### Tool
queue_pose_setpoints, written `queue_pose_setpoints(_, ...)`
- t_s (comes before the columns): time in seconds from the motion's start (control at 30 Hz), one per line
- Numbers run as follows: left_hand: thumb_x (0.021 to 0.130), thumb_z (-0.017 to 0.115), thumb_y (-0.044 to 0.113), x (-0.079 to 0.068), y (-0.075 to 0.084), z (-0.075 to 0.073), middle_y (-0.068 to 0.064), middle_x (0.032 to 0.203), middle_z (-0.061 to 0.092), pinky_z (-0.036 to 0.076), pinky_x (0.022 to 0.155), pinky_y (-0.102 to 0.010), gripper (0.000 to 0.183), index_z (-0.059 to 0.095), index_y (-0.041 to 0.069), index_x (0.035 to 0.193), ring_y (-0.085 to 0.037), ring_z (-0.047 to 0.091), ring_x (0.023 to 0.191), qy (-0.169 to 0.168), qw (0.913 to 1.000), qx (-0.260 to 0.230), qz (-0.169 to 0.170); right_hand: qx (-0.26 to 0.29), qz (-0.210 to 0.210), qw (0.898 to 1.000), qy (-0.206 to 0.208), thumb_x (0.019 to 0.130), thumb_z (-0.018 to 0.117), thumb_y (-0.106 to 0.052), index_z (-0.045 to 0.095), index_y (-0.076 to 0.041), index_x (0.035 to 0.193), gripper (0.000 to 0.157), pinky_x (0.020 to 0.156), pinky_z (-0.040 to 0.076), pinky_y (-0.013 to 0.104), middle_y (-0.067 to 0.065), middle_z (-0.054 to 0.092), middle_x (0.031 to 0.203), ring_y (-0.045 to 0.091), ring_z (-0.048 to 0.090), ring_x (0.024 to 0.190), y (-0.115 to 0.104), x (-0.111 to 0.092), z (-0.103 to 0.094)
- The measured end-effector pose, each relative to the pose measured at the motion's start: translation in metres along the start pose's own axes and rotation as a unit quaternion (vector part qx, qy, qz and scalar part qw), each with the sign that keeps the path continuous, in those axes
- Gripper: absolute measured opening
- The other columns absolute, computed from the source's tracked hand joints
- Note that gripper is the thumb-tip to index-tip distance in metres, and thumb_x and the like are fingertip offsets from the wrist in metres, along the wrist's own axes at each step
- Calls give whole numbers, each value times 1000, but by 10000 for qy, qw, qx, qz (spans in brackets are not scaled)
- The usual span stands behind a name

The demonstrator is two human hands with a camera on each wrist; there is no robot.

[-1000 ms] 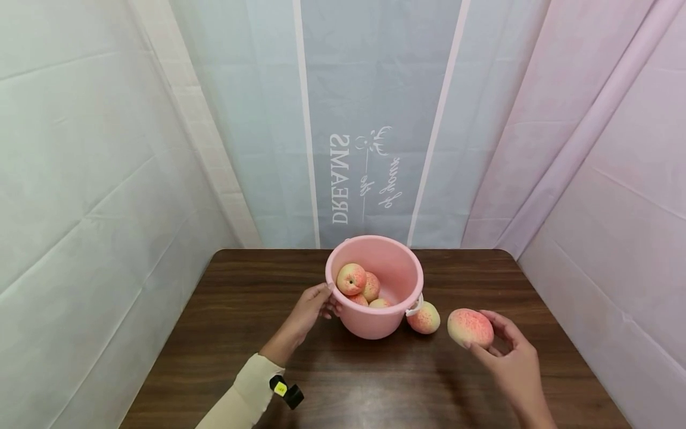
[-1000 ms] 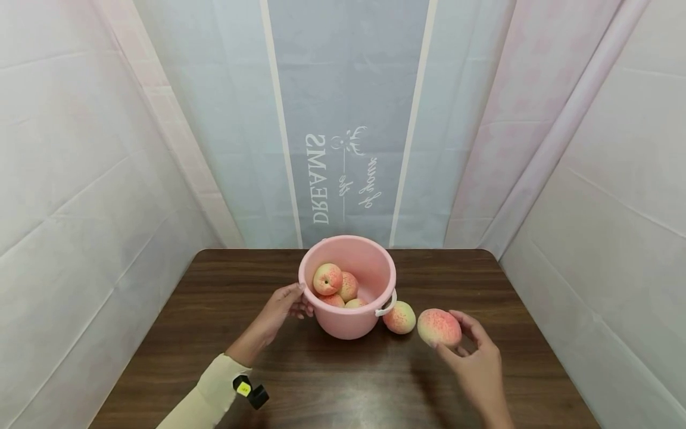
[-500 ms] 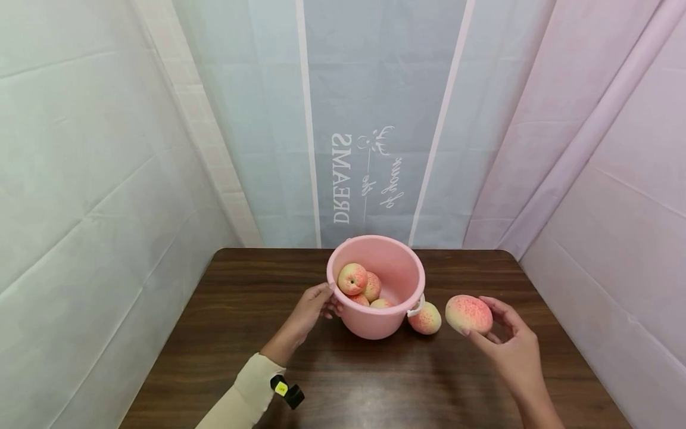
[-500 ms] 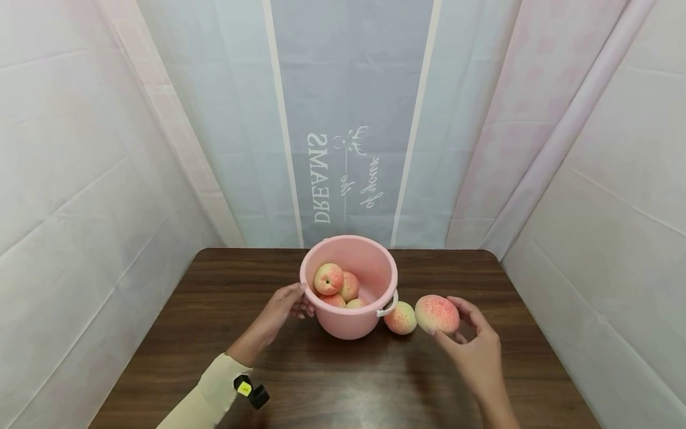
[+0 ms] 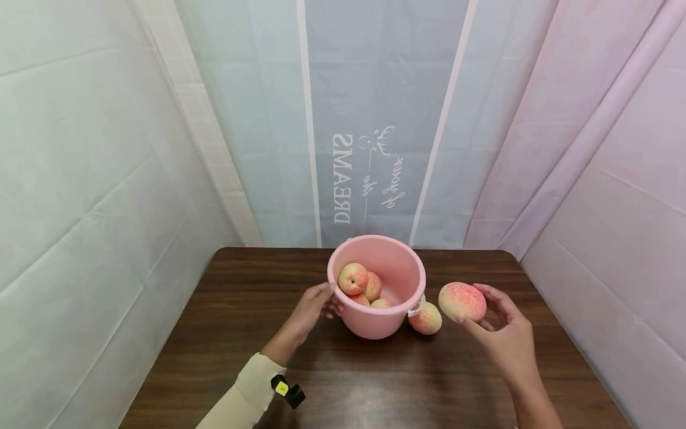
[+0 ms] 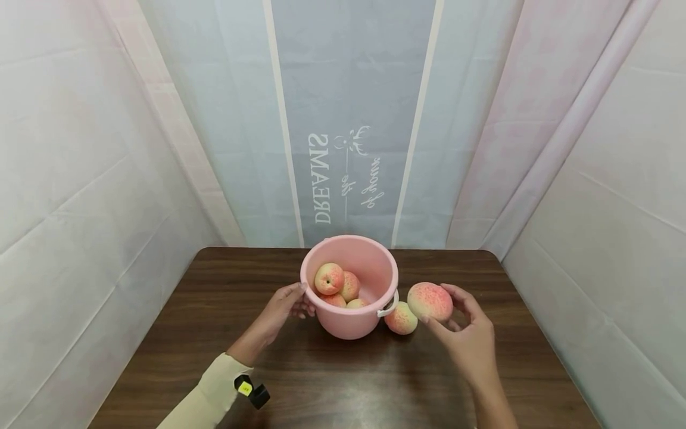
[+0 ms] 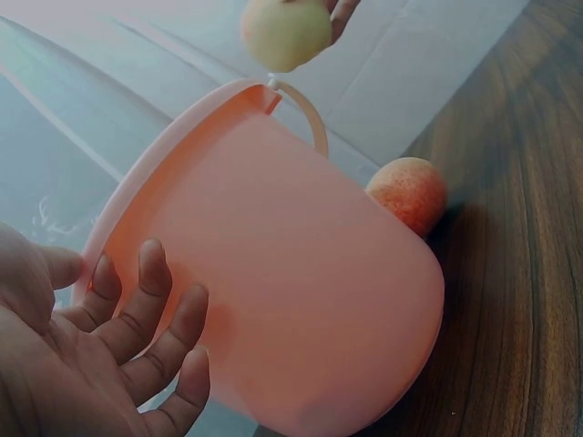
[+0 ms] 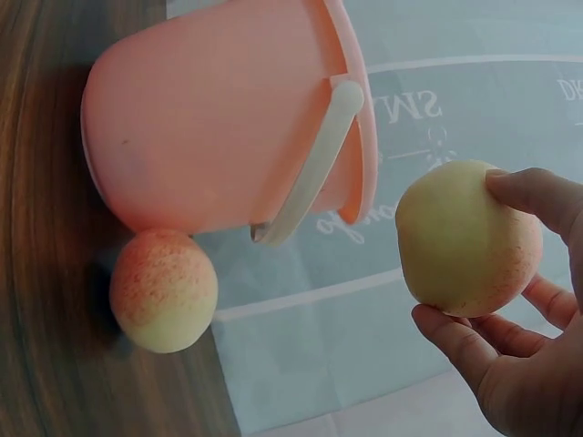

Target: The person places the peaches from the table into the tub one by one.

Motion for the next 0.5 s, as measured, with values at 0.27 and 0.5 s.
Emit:
queue_pose_setpoints(0.27,110,42,34,0,0,-1,-9,86,68,50,73,-35,41,63,1,97,-22,65,82,2,10000,-52,26,14,-243,9997,-65,75,88,2,60,-9,137,69,80,53,15,-3,65,124,7,60,108,-9,9,7)
queue_pose_setpoints(0.5,110,43,35,-1,1,0,-8,86,68,50,72,-33,41,63,1,98,-20,65,82,-17,10000,-29,46,61,-273,9995,-121,75,88,2,59,-7,137,69,81,53,15,-2,65,125,7,59,111,-11,14,12)
Point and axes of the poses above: each hand's wrist, its own x-axis towards the middle knuckle, its own z-axis out of the palm, y = z × x, the point moved 4 cm from there along x, towards the middle knuckle
